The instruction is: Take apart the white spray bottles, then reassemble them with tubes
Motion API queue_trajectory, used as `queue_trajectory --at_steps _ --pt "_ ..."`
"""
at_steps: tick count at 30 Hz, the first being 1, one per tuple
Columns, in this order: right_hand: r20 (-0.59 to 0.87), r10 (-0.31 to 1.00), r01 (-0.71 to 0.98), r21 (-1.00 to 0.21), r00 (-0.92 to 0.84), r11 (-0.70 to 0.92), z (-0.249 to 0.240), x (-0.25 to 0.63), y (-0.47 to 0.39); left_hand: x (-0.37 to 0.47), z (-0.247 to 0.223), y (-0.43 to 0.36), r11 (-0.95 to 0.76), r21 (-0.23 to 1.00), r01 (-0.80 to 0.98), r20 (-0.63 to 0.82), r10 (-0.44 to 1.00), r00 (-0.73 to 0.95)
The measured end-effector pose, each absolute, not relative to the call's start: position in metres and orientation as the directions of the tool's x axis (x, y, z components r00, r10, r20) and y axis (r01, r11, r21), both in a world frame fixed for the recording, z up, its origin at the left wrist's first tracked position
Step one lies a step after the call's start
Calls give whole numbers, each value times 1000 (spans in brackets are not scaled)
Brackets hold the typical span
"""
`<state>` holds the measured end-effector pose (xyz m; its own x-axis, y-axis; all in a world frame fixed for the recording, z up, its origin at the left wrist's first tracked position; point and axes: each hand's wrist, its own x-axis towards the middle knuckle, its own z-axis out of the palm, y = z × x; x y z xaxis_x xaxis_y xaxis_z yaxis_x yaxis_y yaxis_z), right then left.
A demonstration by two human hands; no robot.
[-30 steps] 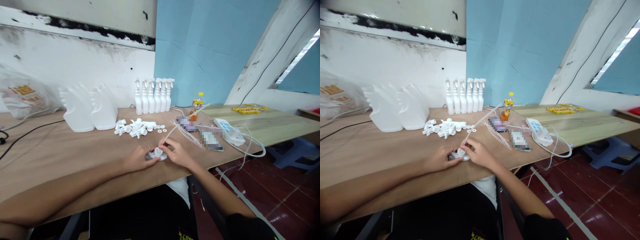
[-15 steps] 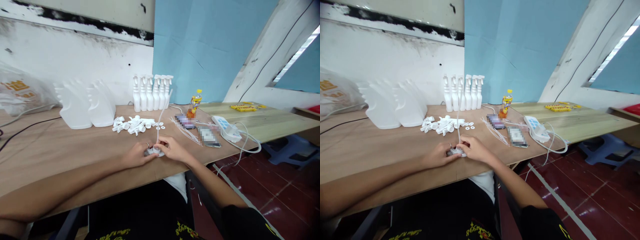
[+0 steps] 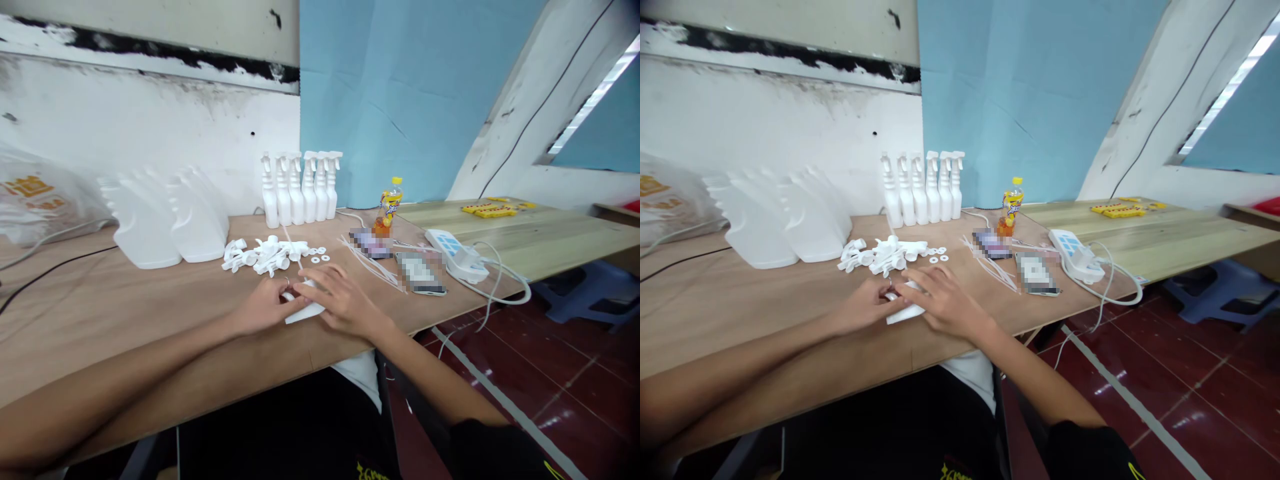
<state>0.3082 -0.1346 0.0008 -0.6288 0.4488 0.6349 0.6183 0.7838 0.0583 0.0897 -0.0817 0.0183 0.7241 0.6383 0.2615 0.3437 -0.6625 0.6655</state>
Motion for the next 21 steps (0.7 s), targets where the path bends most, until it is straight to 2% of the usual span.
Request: queue_trajectory --at_steps 3,6,8,10,12,15,21 --pt "753 411 654 35 -514 756 -6 311 -130 81 46 -76 -758 531 378 276 577 769" --pt "836 411 669 -73 -364 740 -10 316 -130 58 81 -54 -799 223 558 538 578 613" --pt "868 406 643 -140 -285 753 -10 318 -130 33 103 -32 -686 21 727 694 534 483" --pt "885 416 617 -211 -208 758 -9 318 -131 1 120 -9 -538 -81 839 768 503 397" --pt "886 447 605 -291 -121 741 -8 316 -132 -31 132 10 -413 -27 910 820 511 257" --pt "884 466 600 -365 -16 712 -8 313 -134 -72 139 29 -276 107 955 813 578 76" --pt "874 486 624 -395 28 675 -13 313 -134 -111 129 45 -33 312 950 631 754 -181"
